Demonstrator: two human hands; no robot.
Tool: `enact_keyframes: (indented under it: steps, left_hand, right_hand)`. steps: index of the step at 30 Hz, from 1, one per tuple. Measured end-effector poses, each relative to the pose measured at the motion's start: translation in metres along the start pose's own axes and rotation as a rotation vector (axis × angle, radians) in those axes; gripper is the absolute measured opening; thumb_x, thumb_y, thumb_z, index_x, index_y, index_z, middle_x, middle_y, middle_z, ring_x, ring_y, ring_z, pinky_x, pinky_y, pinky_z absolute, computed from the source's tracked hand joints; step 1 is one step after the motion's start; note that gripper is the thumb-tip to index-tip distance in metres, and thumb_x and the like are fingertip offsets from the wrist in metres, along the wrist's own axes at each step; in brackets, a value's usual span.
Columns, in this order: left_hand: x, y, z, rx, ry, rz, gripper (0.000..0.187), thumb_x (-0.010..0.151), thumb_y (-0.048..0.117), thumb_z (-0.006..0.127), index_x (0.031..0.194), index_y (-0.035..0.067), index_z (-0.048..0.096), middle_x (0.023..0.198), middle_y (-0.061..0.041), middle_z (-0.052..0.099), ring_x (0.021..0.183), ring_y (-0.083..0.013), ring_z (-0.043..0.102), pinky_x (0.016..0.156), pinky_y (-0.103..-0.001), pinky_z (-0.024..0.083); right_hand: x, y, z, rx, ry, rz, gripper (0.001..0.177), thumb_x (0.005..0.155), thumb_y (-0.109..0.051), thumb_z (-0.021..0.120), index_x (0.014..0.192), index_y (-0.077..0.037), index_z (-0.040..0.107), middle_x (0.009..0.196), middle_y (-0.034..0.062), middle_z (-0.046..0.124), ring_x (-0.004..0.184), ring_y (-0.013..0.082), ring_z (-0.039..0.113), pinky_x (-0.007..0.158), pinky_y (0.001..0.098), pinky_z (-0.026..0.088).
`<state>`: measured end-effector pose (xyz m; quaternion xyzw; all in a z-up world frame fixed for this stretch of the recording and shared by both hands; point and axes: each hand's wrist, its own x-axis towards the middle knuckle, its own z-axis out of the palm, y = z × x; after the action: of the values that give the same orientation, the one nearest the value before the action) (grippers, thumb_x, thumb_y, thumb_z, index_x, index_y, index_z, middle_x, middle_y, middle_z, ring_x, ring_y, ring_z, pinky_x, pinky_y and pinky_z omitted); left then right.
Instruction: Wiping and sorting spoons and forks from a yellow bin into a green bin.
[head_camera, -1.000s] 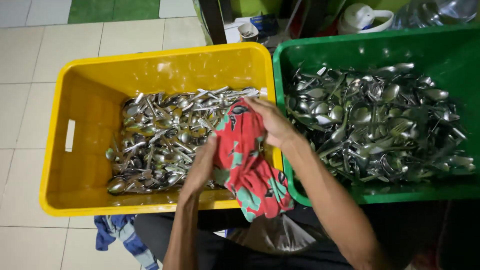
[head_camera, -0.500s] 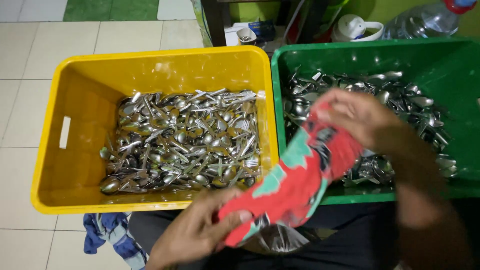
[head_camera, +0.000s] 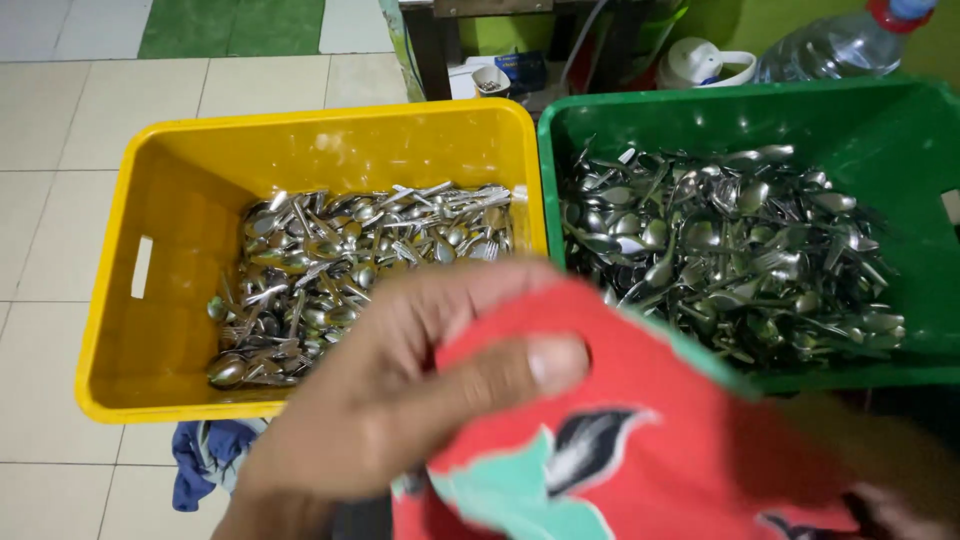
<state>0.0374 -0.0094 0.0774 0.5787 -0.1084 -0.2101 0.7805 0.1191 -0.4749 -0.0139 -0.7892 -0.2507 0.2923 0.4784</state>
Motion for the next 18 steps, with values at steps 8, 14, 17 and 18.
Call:
enact_keyframes:
  steps: [8, 14, 17, 18]
  left_hand:
    - [0.023, -0.019, -0.032, 0.416, -0.033, 0.124, 0.031, 0.087, 0.005, 0.071, 0.117, 0.003, 0.064, 0.083, -0.003, 0.062, 0.052, -0.0069, 0.048, 0.038, -0.021, 0.040]
    - [0.011, -0.117, -0.011, 0.705, 0.703, 0.381, 0.044, 0.095, 0.029, 0.052, 0.131, 0.006, 0.060, 0.146, -0.021, 0.055, 0.138, -0.0385, 0.050, 0.111, -0.056, 0.043]
    - [-0.002, -0.128, 0.003, 0.101, 0.193, 0.128, 0.088, 0.068, -0.003, 0.069, 0.151, 0.002, 0.040, 0.149, -0.016, 0.055, 0.131, -0.0252, 0.055, 0.109, -0.035, 0.042]
    - [-0.004, -0.139, 0.007, 0.096, 0.199, 0.122, 0.088, 0.068, -0.003, 0.069, 0.151, 0.002, 0.040, 0.149, -0.016, 0.055, 0.131, -0.0252, 0.055, 0.109, -0.035, 0.042]
  right_hand:
    - [0.046, -0.102, 0.153, 0.212, 0.157, -0.235, 0.061, 0.076, -0.009, 0.080, 0.135, -0.008, 0.064, 0.108, 0.0108, 0.087, 0.082, 0.0166, 0.084, 0.067, 0.0336, 0.068]
    - [0.091, -0.111, 0.151, 0.222, 0.154, -0.075, 0.035, 0.084, -0.002, 0.066, 0.117, 0.003, 0.073, 0.101, 0.0047, 0.079, 0.075, 0.0122, 0.068, 0.062, 0.0297, 0.059]
    - [0.105, -0.101, 0.150, 0.128, 0.026, -0.093, 0.022, 0.084, -0.011, 0.070, 0.101, 0.000, 0.079, 0.073, 0.0014, 0.075, 0.056, 0.0089, 0.056, 0.047, 0.0272, 0.048]
    - [0.110, -0.105, 0.155, 0.132, 0.019, -0.087, 0.022, 0.084, -0.011, 0.070, 0.101, 0.000, 0.079, 0.073, 0.0014, 0.075, 0.056, 0.0089, 0.056, 0.047, 0.0272, 0.048]
